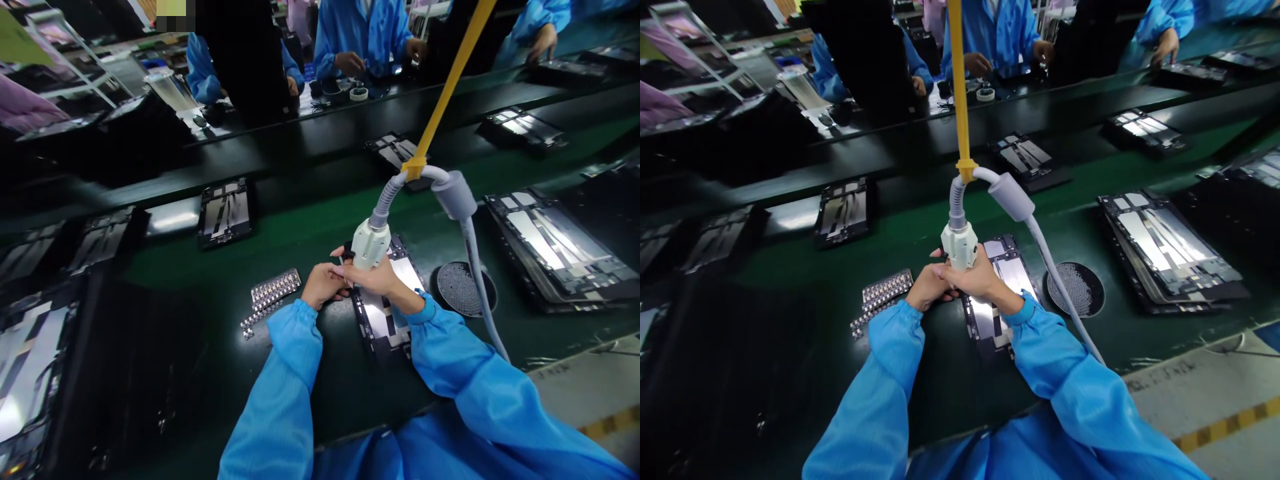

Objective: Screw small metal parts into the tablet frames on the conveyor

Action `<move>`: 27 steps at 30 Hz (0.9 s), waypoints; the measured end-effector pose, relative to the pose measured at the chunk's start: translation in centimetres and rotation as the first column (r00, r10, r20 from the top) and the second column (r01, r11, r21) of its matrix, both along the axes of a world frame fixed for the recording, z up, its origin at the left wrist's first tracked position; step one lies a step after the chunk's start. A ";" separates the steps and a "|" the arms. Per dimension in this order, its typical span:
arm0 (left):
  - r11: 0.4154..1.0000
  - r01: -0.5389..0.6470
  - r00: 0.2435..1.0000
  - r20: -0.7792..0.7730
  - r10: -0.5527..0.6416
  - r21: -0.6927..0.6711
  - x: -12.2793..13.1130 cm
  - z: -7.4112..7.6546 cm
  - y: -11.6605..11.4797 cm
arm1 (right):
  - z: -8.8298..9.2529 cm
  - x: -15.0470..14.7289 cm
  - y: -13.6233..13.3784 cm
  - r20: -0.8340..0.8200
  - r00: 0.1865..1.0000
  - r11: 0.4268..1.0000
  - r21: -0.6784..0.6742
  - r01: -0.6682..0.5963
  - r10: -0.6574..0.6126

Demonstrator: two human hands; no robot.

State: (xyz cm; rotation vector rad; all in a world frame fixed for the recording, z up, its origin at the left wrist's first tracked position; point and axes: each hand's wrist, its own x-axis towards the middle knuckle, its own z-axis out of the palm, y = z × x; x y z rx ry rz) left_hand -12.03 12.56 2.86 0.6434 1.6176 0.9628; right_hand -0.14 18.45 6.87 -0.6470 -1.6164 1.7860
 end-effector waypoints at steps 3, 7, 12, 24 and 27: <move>1.000 -0.003 1.000 0.007 0.003 0.003 0.2 -0.1 -0.1 | 0.0 0.0 0.0 0.010 1.000 1.000 -0.003 -0.001 0.001; 1.000 0.000 1.000 0.006 0.000 0.020 0.1 -0.1 -0.3 | 0.0 -0.1 -0.1 0.036 0.999 1.000 0.002 0.008 -0.008; 0.998 -0.001 1.000 -0.024 0.002 0.064 0.3 -0.5 -0.2 | -0.3 -0.2 -0.2 0.088 0.996 0.998 0.059 0.016 -0.021; 0.992 -0.108 0.857 -0.499 0.129 0.069 -5.6 4.6 -9.6 | -0.6 -0.3 -0.8 0.025 0.997 0.988 0.134 -0.072 0.069; 0.999 -0.046 0.664 -0.748 0.009 -0.028 -5.7 3.7 -14.8 | 0.4 0.2 -0.8 -0.012 0.999 0.996 0.079 -0.044 0.045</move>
